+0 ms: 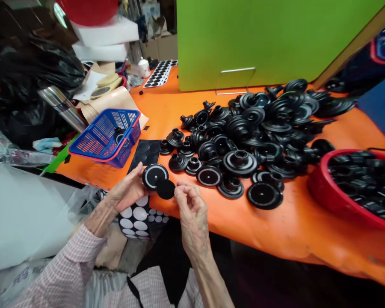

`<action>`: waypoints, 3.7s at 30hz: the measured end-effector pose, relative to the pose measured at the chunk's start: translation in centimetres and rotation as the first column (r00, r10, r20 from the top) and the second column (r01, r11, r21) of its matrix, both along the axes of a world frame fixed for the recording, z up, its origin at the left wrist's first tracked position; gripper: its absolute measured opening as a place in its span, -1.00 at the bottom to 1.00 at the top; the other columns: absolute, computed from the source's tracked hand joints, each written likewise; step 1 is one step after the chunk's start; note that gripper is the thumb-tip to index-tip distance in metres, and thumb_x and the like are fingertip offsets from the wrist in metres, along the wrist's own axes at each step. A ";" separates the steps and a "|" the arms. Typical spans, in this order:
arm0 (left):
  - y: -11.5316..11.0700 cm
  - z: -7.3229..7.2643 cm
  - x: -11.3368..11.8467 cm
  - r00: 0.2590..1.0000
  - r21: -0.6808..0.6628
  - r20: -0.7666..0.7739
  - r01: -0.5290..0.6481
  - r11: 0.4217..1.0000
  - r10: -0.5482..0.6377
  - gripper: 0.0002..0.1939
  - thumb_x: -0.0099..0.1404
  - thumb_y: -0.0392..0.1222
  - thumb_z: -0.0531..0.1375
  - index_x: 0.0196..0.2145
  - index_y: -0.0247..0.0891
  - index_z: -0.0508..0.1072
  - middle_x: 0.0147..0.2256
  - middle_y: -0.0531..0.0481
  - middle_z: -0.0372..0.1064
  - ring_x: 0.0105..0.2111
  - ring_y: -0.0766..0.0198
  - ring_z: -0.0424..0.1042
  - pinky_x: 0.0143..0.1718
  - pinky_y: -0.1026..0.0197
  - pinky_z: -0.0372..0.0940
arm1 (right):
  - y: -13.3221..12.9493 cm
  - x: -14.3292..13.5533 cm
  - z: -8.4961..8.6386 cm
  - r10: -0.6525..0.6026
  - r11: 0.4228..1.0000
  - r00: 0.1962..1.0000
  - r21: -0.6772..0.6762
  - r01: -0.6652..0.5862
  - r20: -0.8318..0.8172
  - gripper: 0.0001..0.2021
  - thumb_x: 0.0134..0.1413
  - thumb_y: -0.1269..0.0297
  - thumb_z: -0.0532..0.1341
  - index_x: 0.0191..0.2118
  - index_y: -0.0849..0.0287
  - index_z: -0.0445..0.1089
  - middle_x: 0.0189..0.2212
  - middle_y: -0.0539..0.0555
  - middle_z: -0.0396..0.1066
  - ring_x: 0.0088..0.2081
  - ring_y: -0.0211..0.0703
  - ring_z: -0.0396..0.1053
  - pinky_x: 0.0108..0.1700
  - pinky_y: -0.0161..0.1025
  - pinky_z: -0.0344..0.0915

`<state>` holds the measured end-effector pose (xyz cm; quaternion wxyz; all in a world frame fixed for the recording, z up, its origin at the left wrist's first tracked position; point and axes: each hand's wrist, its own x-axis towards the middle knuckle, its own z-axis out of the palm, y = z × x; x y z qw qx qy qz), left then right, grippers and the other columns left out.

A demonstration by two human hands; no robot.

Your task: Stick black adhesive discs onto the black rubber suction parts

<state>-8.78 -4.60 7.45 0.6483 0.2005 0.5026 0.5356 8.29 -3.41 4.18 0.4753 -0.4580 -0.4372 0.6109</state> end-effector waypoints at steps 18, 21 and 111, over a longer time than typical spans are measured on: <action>-2.7 -1.0 0.8 0.999 0.064 0.021 0.045 0.997 -0.047 -0.65 0.17 -0.17 0.27 -0.08 -0.30 0.52 -0.11 -0.18 0.48 -0.11 0.05 0.46 -0.13 0.02 0.40 | -1.3 -2.5 -0.3 -0.059 0.996 0.990 0.079 0.049 0.131 -0.74 0.02 0.05 0.23 -0.41 0.17 0.40 -0.22 0.10 0.33 -0.16 -0.14 0.35 -0.14 -0.20 0.34; -2.8 -1.0 0.9 0.999 0.060 0.014 0.038 0.997 -0.039 -0.65 0.16 -0.17 0.28 -0.08 -0.29 0.52 -0.11 -0.17 0.48 -0.10 0.06 0.46 -0.12 0.03 0.39 | -1.4 -2.6 -0.3 -0.055 0.997 0.988 0.069 0.045 0.147 -0.73 0.03 0.04 0.22 -0.41 0.17 0.39 -0.21 0.10 0.33 -0.16 -0.14 0.35 -0.13 -0.20 0.33; -2.2 0.7 -2.6 0.856 -0.008 -0.514 0.056 0.998 -0.052 -0.79 0.05 -0.10 0.25 -0.46 -0.29 0.34 -0.54 0.09 0.27 -0.49 0.37 0.29 -0.43 0.31 0.16 | -1.4 -5.5 -1.8 0.026 0.745 0.839 0.549 -0.379 0.544 -0.72 0.27 0.31 -0.02 -0.06 0.11 0.39 -0.08 0.22 0.44 -0.13 -0.03 0.46 -0.15 -0.09 0.42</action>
